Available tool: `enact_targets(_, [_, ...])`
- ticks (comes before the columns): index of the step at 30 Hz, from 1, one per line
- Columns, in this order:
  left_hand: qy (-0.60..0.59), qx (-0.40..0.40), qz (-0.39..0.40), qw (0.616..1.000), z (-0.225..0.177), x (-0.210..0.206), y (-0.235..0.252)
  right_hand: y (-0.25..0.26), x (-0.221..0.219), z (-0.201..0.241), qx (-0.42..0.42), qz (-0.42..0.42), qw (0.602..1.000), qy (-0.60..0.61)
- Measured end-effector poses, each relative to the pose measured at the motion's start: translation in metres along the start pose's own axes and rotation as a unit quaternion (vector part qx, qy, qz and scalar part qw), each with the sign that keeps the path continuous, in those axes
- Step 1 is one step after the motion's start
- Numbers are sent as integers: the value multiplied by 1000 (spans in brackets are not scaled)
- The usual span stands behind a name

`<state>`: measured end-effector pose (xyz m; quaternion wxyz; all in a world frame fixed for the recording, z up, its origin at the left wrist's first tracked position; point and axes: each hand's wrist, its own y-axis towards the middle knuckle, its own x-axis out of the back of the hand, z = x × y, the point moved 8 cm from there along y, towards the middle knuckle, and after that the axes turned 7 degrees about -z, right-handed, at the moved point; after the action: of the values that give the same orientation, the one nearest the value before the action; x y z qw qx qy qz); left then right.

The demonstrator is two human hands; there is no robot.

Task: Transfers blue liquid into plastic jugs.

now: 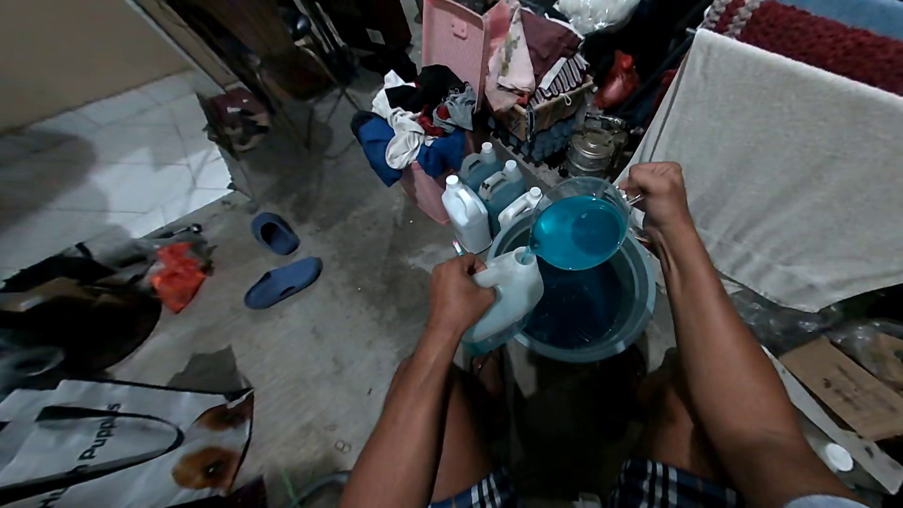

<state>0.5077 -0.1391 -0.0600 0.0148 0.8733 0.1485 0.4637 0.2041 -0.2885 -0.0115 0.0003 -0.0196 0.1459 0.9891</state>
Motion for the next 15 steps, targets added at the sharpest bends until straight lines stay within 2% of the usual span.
enact_targets(15, [-1, -8, 0, 1000, 0, -1, 0, 0, -1, 7, 9, 4, 1000, -22])
